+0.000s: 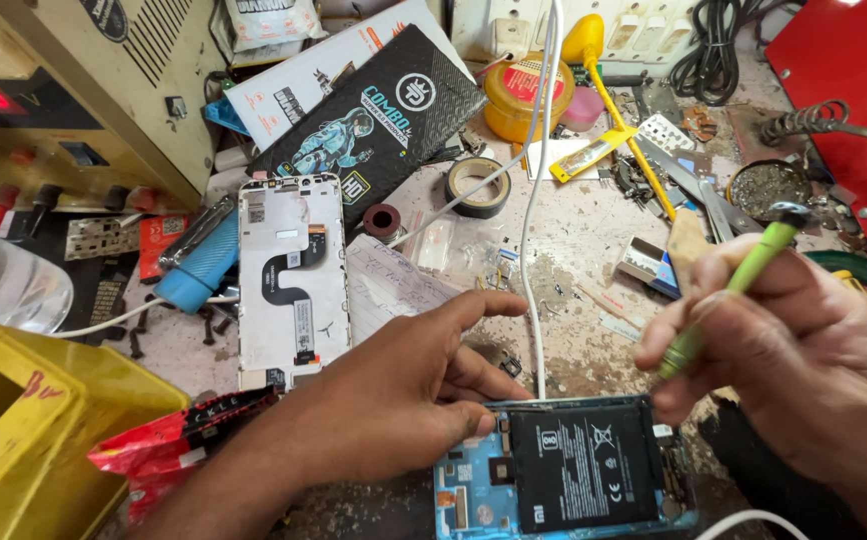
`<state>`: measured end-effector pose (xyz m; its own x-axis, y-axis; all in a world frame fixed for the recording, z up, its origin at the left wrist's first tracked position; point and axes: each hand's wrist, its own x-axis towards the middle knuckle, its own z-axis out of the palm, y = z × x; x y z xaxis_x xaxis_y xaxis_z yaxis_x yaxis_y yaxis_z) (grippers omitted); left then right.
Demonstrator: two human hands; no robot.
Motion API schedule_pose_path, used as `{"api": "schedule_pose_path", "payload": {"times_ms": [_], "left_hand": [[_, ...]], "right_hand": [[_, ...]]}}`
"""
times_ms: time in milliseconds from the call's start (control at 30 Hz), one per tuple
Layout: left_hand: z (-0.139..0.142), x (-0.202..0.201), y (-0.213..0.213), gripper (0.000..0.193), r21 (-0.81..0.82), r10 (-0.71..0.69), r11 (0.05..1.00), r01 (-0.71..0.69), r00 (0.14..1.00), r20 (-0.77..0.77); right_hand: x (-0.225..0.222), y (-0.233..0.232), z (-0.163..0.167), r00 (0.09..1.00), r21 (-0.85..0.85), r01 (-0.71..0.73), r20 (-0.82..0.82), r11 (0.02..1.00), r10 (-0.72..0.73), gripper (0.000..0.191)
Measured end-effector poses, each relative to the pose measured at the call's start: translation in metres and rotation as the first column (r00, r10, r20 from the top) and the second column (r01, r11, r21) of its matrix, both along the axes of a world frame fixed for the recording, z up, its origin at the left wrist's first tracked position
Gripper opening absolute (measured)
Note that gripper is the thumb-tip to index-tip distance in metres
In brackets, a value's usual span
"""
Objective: The person uses tweezers and a green-handled screwdriver to manipulate small components and connectors inside a disassembled smartphone. The hands repeatedly pry, lift, and adjust parts near the battery and camera module while the phone remains open on the workbench.
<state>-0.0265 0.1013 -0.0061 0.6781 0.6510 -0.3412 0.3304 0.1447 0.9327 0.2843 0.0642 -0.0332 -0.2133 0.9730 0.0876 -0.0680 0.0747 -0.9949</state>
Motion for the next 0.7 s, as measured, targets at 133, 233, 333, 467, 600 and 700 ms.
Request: {"api": "schedule_pose_path", "payload": {"times_ms": [133, 233, 333, 467, 600, 700], "left_hand": [[0.001, -0.001, -0.003, 0.085, 0.021, 0.001, 1.0, -0.001, 0.999, -0.044], [0.0, -0.004, -0.007, 0.086, 0.039, -0.011, 0.999, 0.012, 0.999, -0.039], [-0.002, -0.008, -0.011, 0.088, 0.095, -0.007, 0.995, 0.01, 0.999, -0.032], [-0.008, -0.006, -0.01, 0.09, 0.1, -0.011, 0.995, 0.005, 0.998, 0.059], [-0.01, -0.005, -0.009, 0.093, 0.027, -0.023, 0.999, 0.021, 0.999, 0.047], [-0.008, -0.004, -0.008, 0.095, 0.021, -0.03, 0.999, 0.029, 0.999, 0.045]], "right_hand": [[-0.012, -0.004, -0.008, 0.982, -0.021, -0.065, 0.174, 0.998, 0.068, 0.033], [-0.019, -0.007, -0.017, 0.953, 0.106, -0.131, 0.288, 0.986, 0.096, 0.032], [-0.017, -0.012, -0.029, 0.977, 0.082, -0.127, 0.183, 0.989, 0.11, 0.03], [-0.017, -0.014, -0.042, 0.984, 0.082, -0.157, 0.096, 0.984, 0.149, 0.031], [-0.022, -0.019, -0.041, 0.984, 0.056, -0.145, 0.115, 0.988, 0.138, 0.03], [-0.023, -0.021, -0.035, 0.97, 0.075, -0.143, 0.209, 0.987, 0.125, 0.031]]}}
